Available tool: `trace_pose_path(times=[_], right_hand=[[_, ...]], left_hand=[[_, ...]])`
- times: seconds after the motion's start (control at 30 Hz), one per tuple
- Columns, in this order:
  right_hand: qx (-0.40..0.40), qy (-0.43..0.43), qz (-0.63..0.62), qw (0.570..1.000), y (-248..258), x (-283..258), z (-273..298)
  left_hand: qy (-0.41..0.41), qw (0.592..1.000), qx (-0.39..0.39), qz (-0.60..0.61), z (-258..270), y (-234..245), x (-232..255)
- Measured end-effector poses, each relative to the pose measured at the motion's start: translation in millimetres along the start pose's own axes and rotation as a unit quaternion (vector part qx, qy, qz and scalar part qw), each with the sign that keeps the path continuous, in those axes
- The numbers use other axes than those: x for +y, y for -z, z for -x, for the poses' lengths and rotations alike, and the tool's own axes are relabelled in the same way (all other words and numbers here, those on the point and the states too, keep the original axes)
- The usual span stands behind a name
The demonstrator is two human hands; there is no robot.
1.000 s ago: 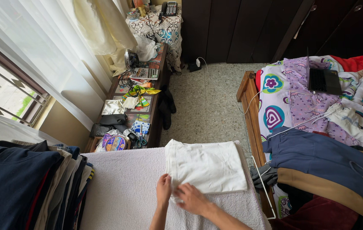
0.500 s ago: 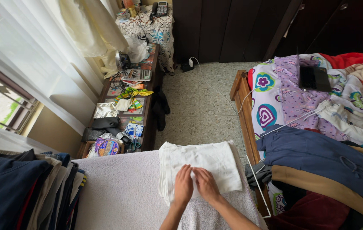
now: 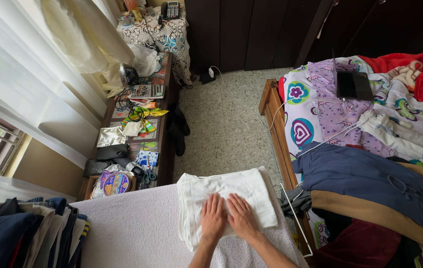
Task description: The person folds a white t-shirt and a pair of patterned shorts on a flat surface, then places them onto a stack of folded garments.
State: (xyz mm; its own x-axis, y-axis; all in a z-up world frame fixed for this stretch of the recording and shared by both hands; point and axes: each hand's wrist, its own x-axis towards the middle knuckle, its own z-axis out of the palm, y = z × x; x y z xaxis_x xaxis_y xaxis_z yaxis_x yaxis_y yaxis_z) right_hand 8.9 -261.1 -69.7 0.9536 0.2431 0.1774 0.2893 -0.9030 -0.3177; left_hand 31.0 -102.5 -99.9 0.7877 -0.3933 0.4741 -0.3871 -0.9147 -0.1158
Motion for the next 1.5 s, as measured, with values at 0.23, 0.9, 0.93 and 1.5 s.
trace_pose_path(times=[0.23,0.9,0.93,1.5], right_hand=[[-0.107,-0.037,0.071,0.991,49.2,20.4,-3.2],[-0.011,-0.055,0.016,0.998,40.7,30.9,-11.0],[-0.012,-0.054,0.015,0.998,41.1,19.5,-17.3],[-0.027,-0.001,0.089,0.996,18.5,28.7,-61.6]], left_hand=[[0.052,0.990,-0.084,0.101,6.2,2.4,-25.5],[0.059,0.993,-0.034,-0.101,-14.2,43.9,-41.3],[0.060,0.992,-0.035,-0.101,-19.0,46.1,-33.8],[0.063,0.998,-0.017,-0.012,-49.4,-9.7,-48.6]])
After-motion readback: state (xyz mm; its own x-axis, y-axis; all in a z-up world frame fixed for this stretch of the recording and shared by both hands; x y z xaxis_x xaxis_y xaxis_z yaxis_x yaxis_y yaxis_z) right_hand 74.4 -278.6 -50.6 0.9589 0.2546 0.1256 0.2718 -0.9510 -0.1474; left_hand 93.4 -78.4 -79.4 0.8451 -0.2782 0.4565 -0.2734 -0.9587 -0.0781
